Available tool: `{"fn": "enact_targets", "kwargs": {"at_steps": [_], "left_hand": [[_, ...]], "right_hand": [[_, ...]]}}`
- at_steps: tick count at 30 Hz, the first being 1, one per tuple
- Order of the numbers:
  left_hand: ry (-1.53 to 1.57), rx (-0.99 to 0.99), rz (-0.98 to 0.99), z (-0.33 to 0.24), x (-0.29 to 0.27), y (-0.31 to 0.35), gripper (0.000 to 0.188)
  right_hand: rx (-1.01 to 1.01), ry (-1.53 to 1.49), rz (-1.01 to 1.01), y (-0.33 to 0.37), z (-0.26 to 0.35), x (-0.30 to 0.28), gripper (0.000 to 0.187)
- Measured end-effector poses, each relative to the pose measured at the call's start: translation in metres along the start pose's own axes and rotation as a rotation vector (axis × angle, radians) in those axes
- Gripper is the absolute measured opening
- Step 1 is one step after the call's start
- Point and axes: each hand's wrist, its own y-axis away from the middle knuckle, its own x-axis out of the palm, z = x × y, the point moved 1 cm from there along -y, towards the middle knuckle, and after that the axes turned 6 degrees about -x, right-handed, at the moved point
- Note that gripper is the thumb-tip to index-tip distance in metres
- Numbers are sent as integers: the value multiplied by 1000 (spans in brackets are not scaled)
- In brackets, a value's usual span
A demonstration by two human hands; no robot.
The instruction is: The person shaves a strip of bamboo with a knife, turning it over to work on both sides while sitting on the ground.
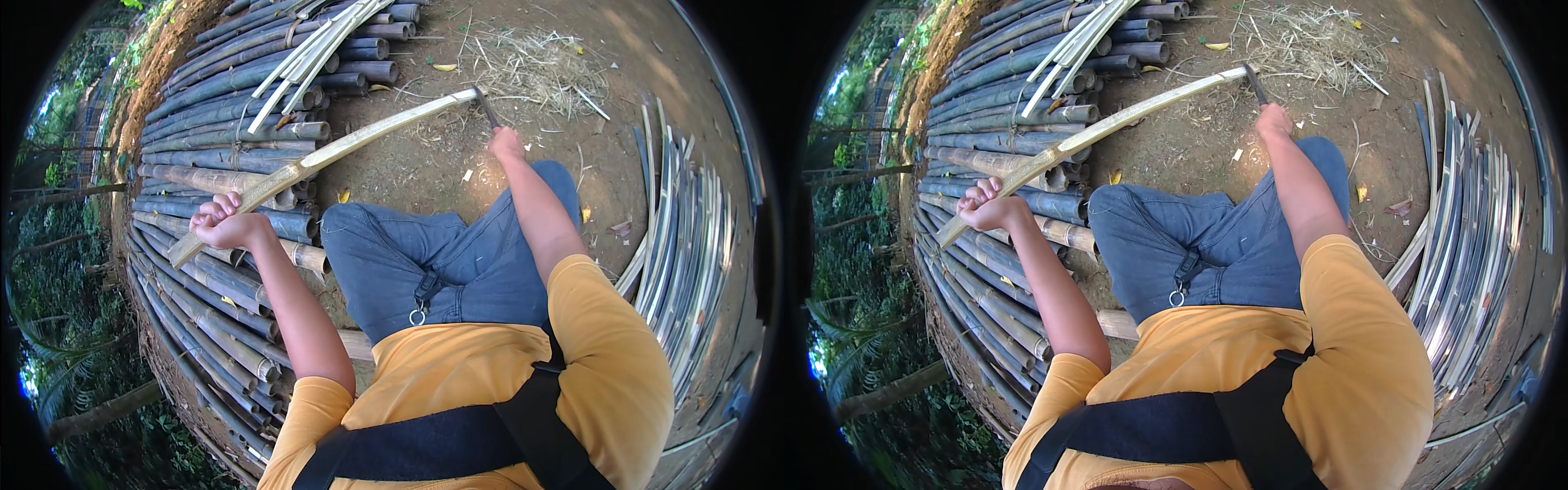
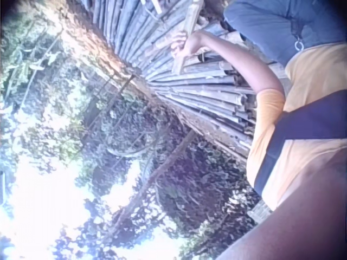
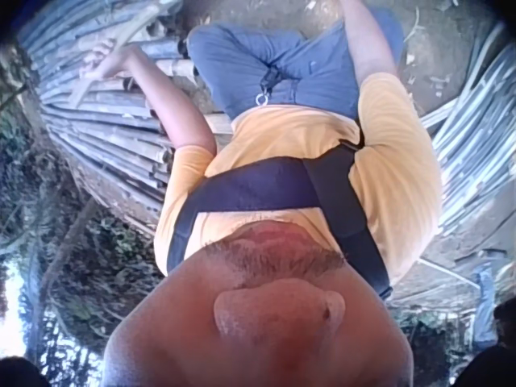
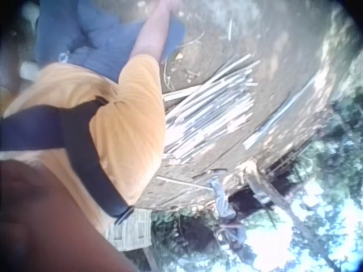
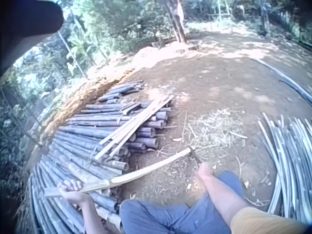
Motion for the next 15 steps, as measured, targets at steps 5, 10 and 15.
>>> {"fn": "enact_targets", "kwargs": {"at_steps": [5, 10, 15], "left_hand": [[11, -7, -10, -2, -7, -3, 7], [45, -13, 75, -1, -4, -7, 4], [87, -21, 179, -6, 13, -2, 6]], "right_hand": [[-51, 50, 33, 9, 11, -13, 29], [-282, -40, 21, 46, 32, -20, 26], [-304, -56, 12, 100, 63, -31, 25]]}}
